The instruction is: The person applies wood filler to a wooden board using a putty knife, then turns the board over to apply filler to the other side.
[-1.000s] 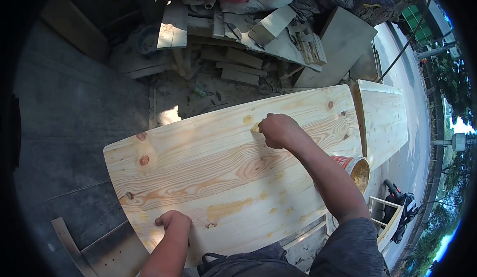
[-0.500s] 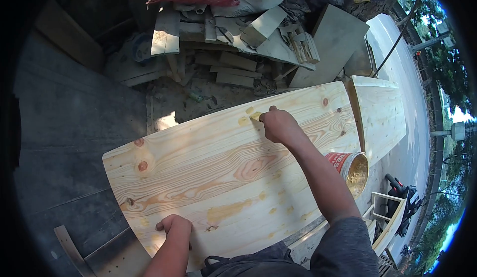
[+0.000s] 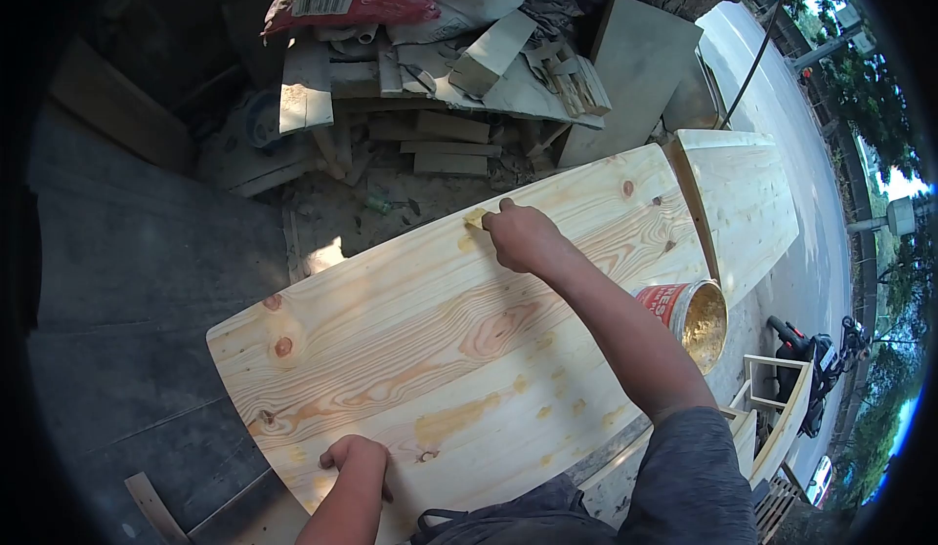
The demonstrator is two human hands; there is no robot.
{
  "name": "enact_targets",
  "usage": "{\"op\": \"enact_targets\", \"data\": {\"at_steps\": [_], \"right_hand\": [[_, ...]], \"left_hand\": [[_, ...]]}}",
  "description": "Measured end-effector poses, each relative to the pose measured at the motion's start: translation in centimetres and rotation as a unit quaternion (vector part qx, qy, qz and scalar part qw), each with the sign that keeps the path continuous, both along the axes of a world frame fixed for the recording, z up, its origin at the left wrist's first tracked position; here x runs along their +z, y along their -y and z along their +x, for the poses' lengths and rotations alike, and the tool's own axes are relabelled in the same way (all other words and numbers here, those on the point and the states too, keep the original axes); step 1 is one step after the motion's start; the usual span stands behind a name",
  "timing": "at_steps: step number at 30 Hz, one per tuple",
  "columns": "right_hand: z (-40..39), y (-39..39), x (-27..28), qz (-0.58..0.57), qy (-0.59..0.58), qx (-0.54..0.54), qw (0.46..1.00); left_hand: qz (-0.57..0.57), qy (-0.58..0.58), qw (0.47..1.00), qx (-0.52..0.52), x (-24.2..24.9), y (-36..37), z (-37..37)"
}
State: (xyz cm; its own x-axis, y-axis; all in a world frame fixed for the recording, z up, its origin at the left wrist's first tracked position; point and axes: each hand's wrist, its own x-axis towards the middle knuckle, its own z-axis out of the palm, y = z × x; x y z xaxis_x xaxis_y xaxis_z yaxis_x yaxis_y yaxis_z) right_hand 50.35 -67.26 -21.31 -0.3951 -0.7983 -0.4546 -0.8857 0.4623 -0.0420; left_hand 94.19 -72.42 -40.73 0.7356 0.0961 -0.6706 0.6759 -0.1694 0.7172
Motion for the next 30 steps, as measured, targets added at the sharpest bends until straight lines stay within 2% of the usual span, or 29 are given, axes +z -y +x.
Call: {"op": "enact_targets", "data": {"at_steps": [1, 5, 6, 9, 10, 13, 14, 17, 18, 21, 22, 25, 29, 30], "right_hand": [[-0.4, 0.3, -0.2, -0.033, -0.017, -0.007, 0.999], [-2.4, 1.3, 0.8, 0.107, -0.028, 0.006, 0.994], [-1.6, 2.1, 2.5, 0.092, -0.031, 0.011, 0.995], [-2.4, 1.5, 0.9, 0.006, -0.013, 0.081, 0.997], [-2.8, 0.8, 0.2, -0.007, -0.039, 0.085, 0.996], [-3.6, -0.3, 2.0, 0.116, -0.077, 0.032, 0.99], [-2.7, -1.0, 3.2, 0.081, -0.037, 0.022, 0.996], [-0.6, -4.8, -0.3, -0.009, 0.001, -0.016, 1.0], [0.9, -5.9, -1.2, -0.043, 0.006, -0.065, 0.997], [1.3, -5.8, 0.2, 0.061, -0.011, -0.081, 0.995], [1.3, -5.4, 1.4, 0.063, -0.001, -0.055, 0.997], [1.5, -5.3, -0.4, -0.051, 0.014, -0.037, 0.998], [0.9, -3.8, 2.0, 0.071, -0.009, -0.025, 0.997], [0.5, -3.7, 1.2, 0.014, -0.019, -0.032, 0.999]], "left_hand": [[-0.008, -0.004, 1.0, 0.004, -0.1, 0.2, -0.3], [-0.034, -0.001, 0.999, 0.032, 0.0, 0.2, -0.1], [-0.038, 0.002, 0.999, 0.035, 0.1, 0.0, 0.1], [-0.056, -0.005, 0.998, 0.04, 0.1, 0.2, -0.4], [-0.063, -0.006, 0.997, 0.043, 0.2, 0.2, -0.2], [-0.081, -0.004, 0.995, 0.057, 0.3, 0.3, -0.1], [-0.085, -0.002, 0.994, 0.062, 0.4, 0.2, 0.0], [-0.099, -0.005, 0.992, 0.084, 0.4, 0.1, -0.1], [-0.105, -0.006, 0.99, 0.089, 0.4, 0.0, 0.0], [-0.129, -0.007, 0.986, 0.103, 0.6, 0.3, -0.1], [-0.133, -0.006, 0.986, 0.101, 0.7, 0.2, 0.1], [-0.149, -0.016, 0.982, 0.111, 1.0, 0.2, -0.2], [-0.175, -0.013, 0.975, 0.139, 1.8, 0.4, -0.6], [-0.177, -0.011, 0.974, 0.14, 2.3, 0.4, -0.7]]}}
